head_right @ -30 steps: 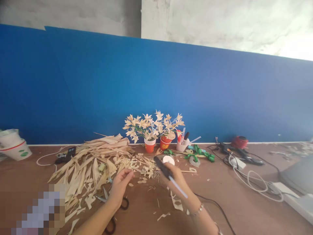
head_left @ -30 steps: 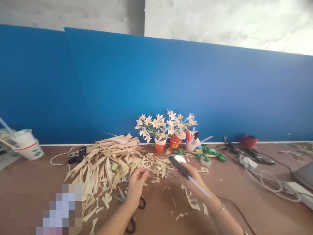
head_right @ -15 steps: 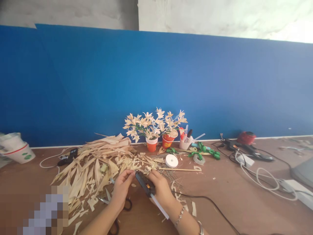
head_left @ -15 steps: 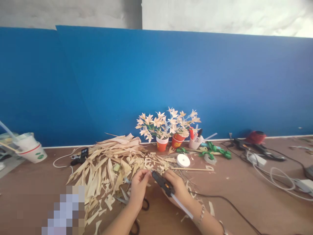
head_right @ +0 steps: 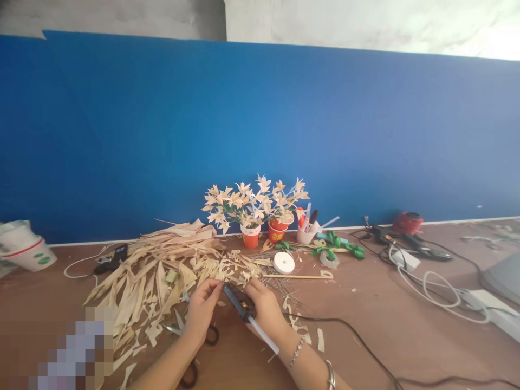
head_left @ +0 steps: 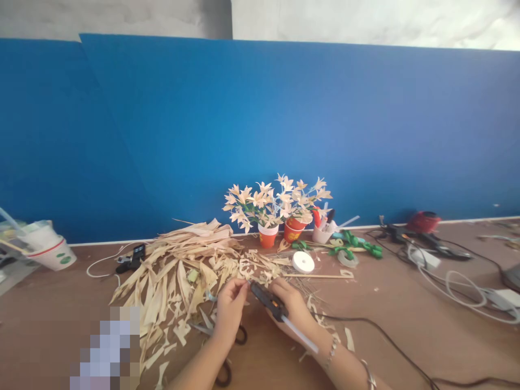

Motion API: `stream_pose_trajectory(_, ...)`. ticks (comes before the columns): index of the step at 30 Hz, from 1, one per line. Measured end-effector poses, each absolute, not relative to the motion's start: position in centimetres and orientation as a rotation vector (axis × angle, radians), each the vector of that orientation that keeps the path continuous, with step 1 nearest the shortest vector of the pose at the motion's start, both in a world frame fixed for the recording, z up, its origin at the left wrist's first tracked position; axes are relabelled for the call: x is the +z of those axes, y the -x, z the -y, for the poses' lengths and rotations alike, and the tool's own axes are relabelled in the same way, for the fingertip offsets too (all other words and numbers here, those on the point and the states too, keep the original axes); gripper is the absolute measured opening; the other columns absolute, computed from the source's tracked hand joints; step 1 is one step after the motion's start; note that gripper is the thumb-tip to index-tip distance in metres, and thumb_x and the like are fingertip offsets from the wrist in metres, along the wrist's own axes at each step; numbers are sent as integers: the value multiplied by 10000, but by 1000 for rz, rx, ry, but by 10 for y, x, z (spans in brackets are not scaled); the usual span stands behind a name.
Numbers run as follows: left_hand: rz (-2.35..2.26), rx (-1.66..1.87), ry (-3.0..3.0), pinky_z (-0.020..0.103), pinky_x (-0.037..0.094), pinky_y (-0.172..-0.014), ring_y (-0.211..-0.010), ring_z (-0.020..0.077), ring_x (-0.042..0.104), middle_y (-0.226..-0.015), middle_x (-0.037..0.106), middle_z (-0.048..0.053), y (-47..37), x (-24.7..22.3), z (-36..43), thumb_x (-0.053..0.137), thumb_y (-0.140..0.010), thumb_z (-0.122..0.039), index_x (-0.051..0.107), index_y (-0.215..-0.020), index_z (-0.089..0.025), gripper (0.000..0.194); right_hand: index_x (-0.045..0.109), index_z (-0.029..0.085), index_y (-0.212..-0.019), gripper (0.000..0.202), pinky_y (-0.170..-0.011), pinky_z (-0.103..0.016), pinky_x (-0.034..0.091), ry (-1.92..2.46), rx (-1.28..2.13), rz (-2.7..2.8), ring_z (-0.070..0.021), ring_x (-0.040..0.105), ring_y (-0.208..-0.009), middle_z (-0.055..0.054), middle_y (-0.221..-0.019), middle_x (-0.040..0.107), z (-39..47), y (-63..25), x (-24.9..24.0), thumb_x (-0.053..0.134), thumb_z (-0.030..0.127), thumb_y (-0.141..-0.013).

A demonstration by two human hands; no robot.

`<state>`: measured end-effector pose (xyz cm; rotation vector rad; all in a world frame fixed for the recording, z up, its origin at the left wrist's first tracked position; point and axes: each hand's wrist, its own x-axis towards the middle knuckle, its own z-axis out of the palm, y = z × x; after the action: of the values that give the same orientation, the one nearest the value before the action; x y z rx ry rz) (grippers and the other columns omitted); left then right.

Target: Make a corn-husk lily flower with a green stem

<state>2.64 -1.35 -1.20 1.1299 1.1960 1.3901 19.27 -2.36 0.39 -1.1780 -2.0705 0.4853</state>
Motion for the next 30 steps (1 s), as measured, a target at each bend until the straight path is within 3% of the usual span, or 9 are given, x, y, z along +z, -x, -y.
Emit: stream_pose_trajectory(30, -1200, 1377, -1165, 226, 436, -552, -617, 145, 511, -645, 573, 4, -26, -12, 14, 618, -730, -427, 619, -707, -163, 265, 445, 202, -682, 167, -606, -227, 392, 1191, 510, 2065, -151, 517, -680, -12, -767, 491, 21, -195, -4, 506, 54, -635)
